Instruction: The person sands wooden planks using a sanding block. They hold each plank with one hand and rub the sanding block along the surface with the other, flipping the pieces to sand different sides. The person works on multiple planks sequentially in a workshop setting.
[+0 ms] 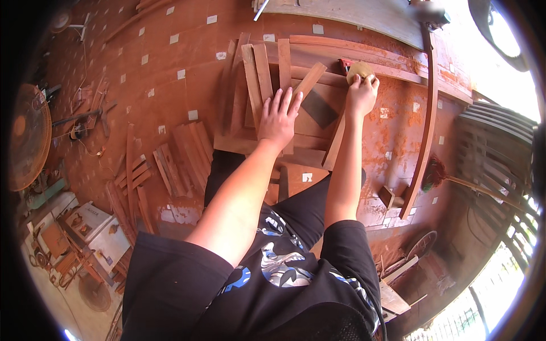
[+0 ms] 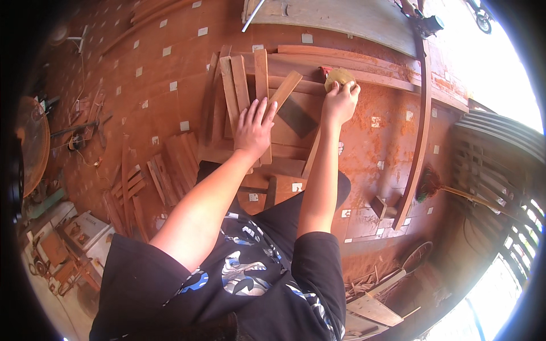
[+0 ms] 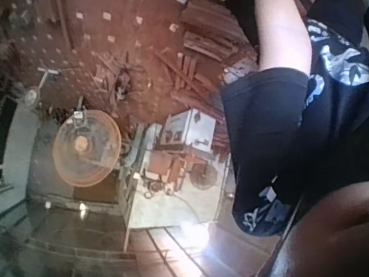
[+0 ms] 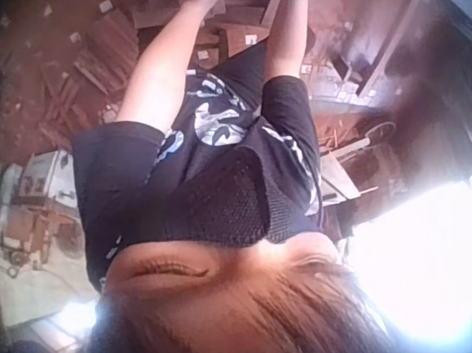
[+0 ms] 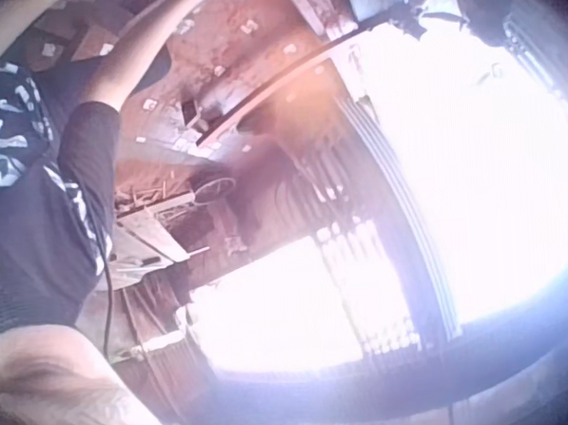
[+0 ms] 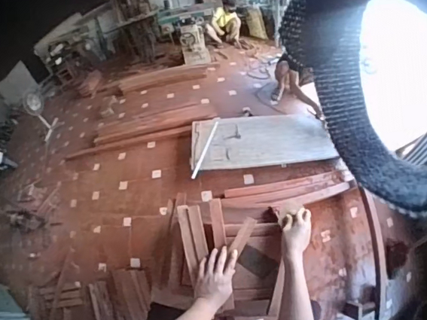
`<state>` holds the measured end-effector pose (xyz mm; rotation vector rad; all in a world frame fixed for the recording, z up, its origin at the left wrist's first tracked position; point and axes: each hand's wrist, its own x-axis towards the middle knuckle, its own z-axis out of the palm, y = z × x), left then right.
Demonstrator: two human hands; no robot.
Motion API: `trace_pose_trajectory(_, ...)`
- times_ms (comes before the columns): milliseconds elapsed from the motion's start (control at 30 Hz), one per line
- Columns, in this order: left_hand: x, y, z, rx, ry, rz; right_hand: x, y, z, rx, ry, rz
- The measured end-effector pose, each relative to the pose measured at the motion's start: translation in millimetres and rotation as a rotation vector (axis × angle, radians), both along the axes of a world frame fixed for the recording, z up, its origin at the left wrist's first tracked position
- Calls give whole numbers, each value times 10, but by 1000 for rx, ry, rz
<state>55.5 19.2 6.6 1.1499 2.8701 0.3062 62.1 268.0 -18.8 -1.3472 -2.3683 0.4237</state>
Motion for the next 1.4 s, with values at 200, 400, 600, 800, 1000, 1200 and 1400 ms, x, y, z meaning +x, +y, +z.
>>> trace_pose_trajectory(200,27,-26,-88,62,25,26,956,-845,116,-18,16,117)
trace_pose_trajectory(400,3,6,-89,59,66,10,1965,-1606,195,-99,-59,152)
trace_pose_trajectory(600,15,13,-84,35,102,21,1643,-1354,248,-98,-85,181)
trace_pose_trajectory(800,5,8,-65,23,117,24,671,-631,21,85,-17,214)
trace_pose_trajectory(1000,16,2,-54,47,37,17,-45,-123,69,39,-81,136)
trace_pose_trajectory(1200,29,-10,-54,30,15,27,81,-225,18,58,-34,109)
trace_pose_trajectory(1400,24,3,-87,61,33,29,891,-848,119,9,-13,162)
